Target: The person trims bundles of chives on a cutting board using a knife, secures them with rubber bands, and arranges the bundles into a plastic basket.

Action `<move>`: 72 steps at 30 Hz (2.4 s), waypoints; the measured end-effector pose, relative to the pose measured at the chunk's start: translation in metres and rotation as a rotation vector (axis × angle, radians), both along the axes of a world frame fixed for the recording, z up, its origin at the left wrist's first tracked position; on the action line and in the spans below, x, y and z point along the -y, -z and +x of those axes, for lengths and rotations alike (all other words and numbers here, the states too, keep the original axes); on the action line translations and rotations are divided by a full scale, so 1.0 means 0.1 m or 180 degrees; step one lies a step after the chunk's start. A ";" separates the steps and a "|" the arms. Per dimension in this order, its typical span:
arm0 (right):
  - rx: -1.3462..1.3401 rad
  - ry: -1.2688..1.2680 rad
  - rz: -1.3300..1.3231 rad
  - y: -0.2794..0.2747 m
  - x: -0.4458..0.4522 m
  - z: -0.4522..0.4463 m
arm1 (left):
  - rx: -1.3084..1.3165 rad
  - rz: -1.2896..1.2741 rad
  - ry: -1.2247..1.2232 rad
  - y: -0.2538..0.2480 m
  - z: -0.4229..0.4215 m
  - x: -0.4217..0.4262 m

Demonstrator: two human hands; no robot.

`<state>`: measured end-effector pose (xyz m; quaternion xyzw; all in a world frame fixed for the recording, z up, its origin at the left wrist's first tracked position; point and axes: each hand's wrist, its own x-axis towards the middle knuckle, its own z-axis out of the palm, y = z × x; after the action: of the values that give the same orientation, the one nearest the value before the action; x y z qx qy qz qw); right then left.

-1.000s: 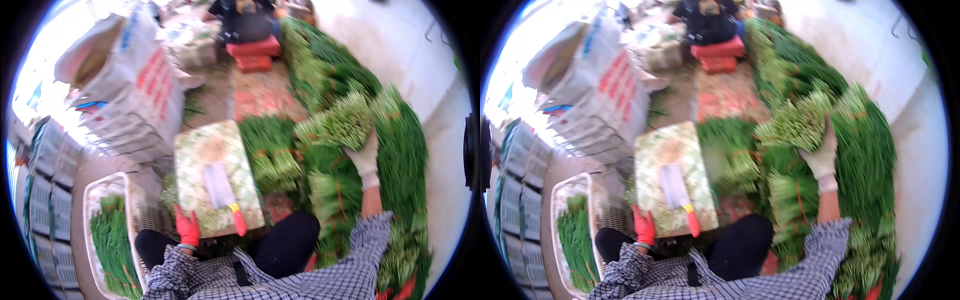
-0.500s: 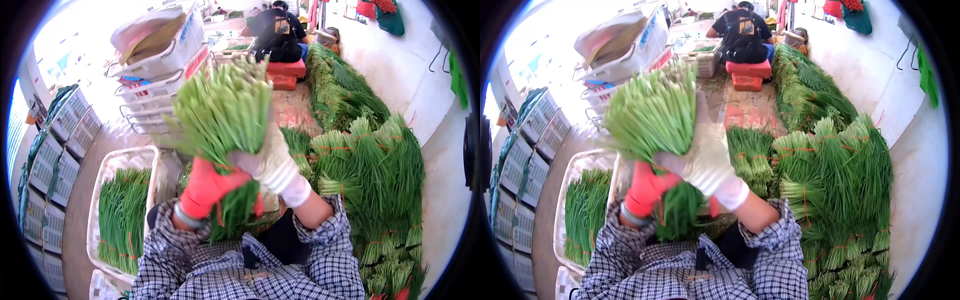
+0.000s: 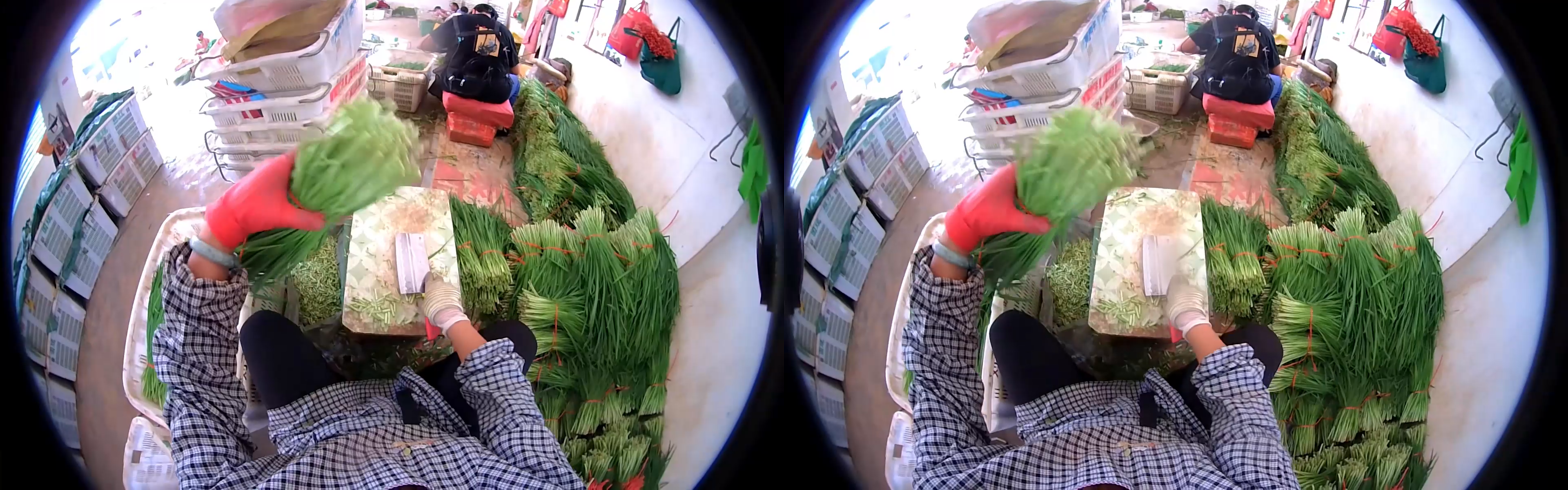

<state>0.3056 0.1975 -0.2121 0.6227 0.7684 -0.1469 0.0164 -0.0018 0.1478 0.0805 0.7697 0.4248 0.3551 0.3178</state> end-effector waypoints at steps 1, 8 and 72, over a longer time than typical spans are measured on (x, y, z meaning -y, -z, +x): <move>-0.0039 0.0157 0.0088 0.03 -0.03 -0.04 | -0.0455 0.0238 0.0137 0.11 -0.04 -0.08; -0.4321 0.1408 -0.1179 0.74 -0.19 0.17 | -0.1177 -0.1209 0.0669 1.38 -0.04 -0.43; -0.0590 0.0791 -0.1993 -0.80 0.30 -0.41 | -0.2612 -0.0558 -0.0514 2.60 0.95 -0.75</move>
<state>0.2646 0.1673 -0.1317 0.6603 0.6026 -0.4322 0.1188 0.0935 0.2229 -0.1799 0.7816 0.6035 0.0056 0.1579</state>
